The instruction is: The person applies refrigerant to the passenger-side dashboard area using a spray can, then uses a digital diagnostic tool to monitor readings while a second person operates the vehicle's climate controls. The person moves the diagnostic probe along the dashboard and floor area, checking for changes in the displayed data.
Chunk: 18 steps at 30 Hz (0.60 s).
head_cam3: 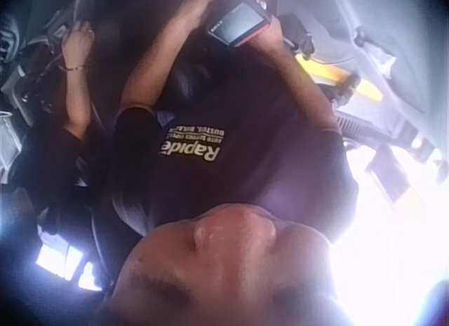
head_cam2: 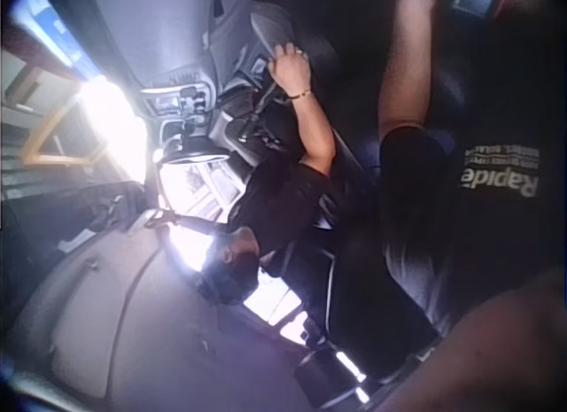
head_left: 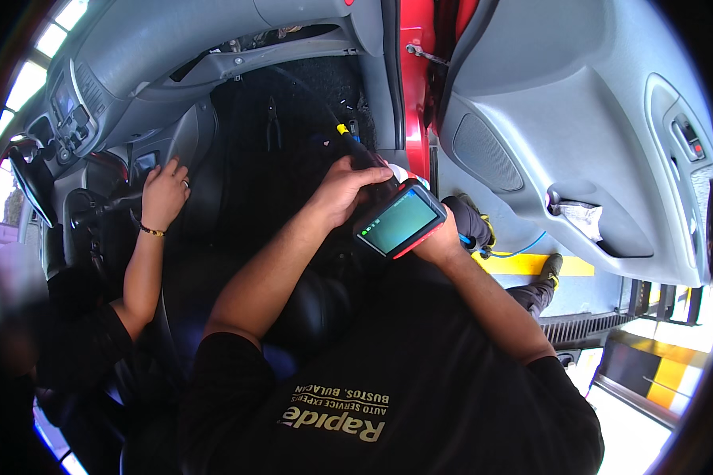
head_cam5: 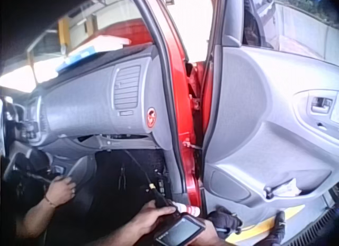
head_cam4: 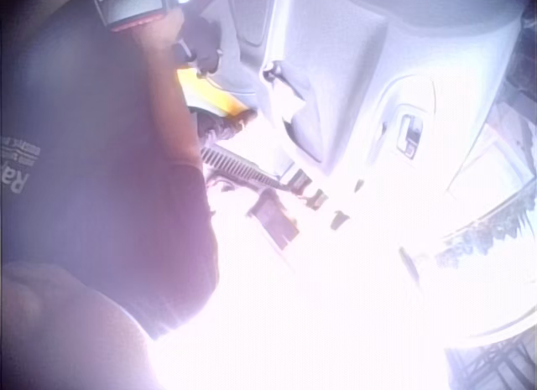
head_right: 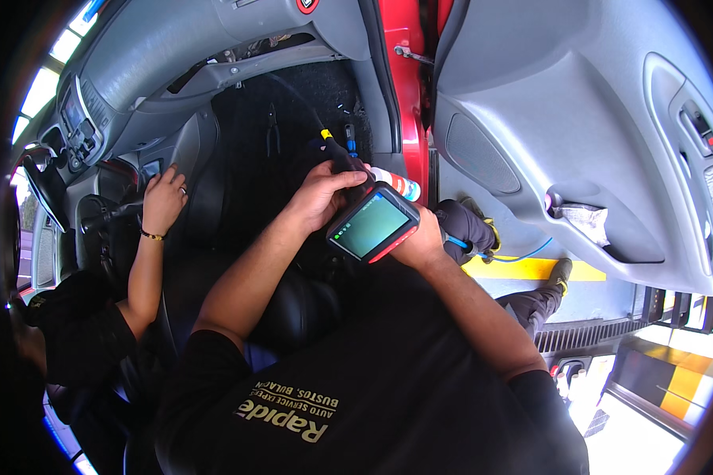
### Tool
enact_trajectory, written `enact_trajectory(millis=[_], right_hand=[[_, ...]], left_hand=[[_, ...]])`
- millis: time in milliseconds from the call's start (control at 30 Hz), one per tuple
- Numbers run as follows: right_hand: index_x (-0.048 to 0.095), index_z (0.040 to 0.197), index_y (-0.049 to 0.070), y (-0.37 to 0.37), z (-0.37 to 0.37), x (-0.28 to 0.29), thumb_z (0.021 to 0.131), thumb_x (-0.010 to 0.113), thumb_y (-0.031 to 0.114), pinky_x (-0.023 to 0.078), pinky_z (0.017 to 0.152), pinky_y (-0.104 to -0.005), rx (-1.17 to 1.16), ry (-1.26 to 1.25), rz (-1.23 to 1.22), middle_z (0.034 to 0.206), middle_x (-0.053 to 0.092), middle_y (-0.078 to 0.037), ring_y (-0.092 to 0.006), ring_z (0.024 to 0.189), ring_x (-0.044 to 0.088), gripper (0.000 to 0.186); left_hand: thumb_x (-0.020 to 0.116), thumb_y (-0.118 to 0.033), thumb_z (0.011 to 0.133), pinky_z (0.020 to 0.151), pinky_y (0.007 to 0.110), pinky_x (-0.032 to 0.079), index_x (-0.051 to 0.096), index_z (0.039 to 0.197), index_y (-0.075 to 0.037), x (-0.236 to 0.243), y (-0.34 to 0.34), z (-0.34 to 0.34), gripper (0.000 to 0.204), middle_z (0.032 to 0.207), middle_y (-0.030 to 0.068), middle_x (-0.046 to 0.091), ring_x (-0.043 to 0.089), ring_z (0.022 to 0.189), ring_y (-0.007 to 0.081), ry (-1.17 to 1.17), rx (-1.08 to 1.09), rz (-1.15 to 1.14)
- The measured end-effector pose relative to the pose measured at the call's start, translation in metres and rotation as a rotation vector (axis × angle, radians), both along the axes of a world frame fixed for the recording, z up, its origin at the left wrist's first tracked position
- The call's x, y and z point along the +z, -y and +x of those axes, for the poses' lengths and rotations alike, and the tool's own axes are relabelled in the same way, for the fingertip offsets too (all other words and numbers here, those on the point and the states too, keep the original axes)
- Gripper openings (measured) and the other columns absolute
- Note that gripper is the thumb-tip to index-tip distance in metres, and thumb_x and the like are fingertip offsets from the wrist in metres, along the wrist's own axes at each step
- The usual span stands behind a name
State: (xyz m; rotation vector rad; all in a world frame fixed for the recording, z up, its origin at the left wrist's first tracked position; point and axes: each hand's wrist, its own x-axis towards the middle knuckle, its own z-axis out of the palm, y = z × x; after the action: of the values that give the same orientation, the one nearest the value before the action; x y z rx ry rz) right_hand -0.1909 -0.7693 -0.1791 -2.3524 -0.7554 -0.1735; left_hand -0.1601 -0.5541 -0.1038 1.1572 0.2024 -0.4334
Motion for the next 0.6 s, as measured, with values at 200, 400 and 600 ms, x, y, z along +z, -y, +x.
enact_trajectory(millis=[200,400,600], right_hand=[[0.072,0.101,0.013,-0.0004,-0.0003,-0.0005,0.081,0.078,0.03,0.06,0.075,-0.0451,-0.004,-0.022,0.039,0.09,0.075,-0.014,-0.0357,0.085,0.074,0.027],[0.072,0.103,0.013,0.0005,0.0001,-0.0059,0.081,0.078,0.03,0.061,0.075,-0.0456,-0.015,-0.028,-0.026,0.091,0.075,-0.014,-0.0356,0.085,0.074,0.028],[0.072,0.103,0.013,0.0007,0.0002,-0.0052,0.081,0.079,0.031,0.061,0.075,-0.0454,0.003,-0.03,-0.059,0.09,0.075,-0.014,-0.0355,0.084,0.074,0.029]], left_hand=[[0.075,-0.009,0.091,0.089,0.037,0.06,0.063,0.117,-0.001,-0.0027,-0.0013,0.0005,0.03,0.11,0.0101,0.071,0.072,0.1,0.0201,0.006,-0.01,-0.007],[0.075,-0.009,0.091,0.089,0.037,0.061,0.063,0.118,-0.001,-0.0035,-0.0008,0.0018,0.03,0.11,0.0106,0.071,0.072,0.1,0.02,0.009,-0.005,-0.014],[0.075,-0.009,0.091,0.09,0.036,0.06,0.062,0.118,0.0,-0.0051,-0.0013,0.0019,0.031,0.11,0.0108,0.071,0.072,0.101,0.0202,0.004,-0.007,-0.015]])
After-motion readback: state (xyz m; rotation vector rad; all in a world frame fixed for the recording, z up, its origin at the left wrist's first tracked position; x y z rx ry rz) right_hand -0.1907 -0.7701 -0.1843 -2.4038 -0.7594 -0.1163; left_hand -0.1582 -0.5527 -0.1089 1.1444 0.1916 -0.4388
